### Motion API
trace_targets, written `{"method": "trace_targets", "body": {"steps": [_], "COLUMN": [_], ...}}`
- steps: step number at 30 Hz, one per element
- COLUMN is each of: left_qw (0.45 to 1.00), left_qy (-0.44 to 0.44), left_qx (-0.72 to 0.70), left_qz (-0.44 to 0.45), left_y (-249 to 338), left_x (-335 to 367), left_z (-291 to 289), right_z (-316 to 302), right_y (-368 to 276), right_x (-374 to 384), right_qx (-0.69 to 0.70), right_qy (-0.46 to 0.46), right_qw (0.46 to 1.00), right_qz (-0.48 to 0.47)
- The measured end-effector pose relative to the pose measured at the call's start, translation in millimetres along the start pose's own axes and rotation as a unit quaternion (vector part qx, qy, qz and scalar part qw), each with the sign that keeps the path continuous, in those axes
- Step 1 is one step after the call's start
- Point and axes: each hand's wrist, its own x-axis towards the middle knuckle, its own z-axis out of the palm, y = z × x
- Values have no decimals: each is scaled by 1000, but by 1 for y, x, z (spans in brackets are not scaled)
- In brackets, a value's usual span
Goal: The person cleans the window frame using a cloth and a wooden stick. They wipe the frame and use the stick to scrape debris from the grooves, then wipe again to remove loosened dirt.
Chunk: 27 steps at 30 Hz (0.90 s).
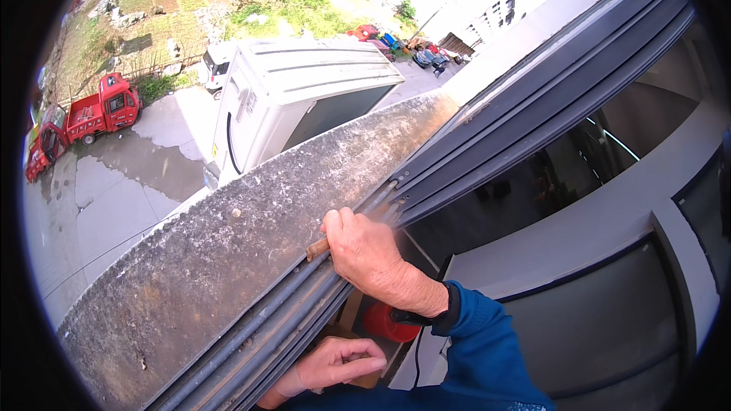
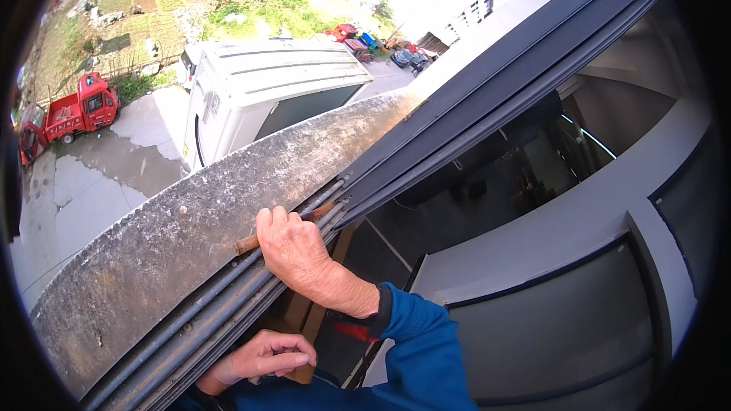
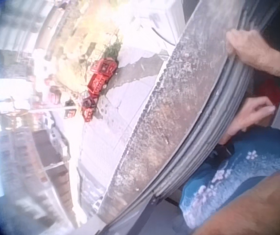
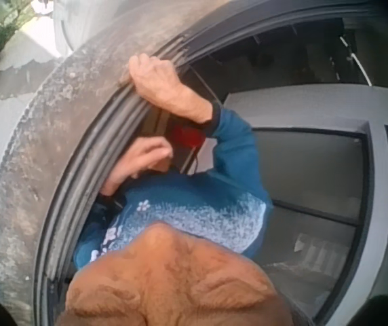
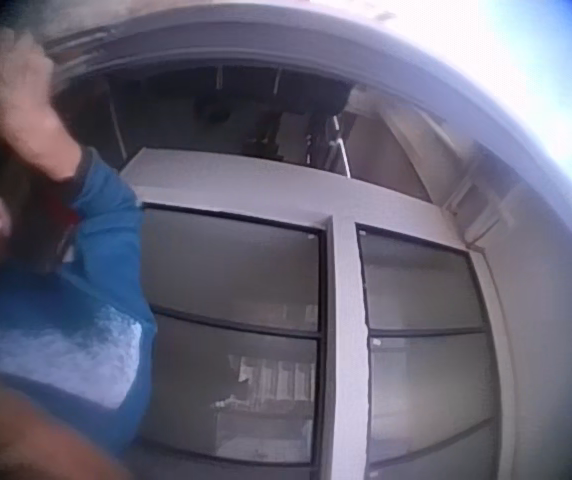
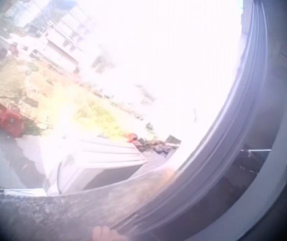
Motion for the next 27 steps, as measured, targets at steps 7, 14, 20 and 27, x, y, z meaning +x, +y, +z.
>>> {"method": "trace_targets", "body": {"steps": [7, 14, 20, 27], "left_qw": [1000, 1000, 1000, 1000], "left_qy": [4, 11, 2, 5], "left_qx": [-5, -4, -18, -3], "left_qz": [8, 28, 22, 18], "left_y": [-4, -5, -6, -6], "left_x": [1, 0, 1, 2], "left_z": [0, 3, 2, 1], "right_z": [13, -32, -70, -46], "right_y": [10, 19, 59, 75], "right_x": [-4, -7, -5, 20], "right_qx": [12, 240, 391, 350], "right_qy": [116, 104, 131, 106], "right_qw": [992, 964, 904, 908], "right_qz": [-39, 39, 112, 201]}}
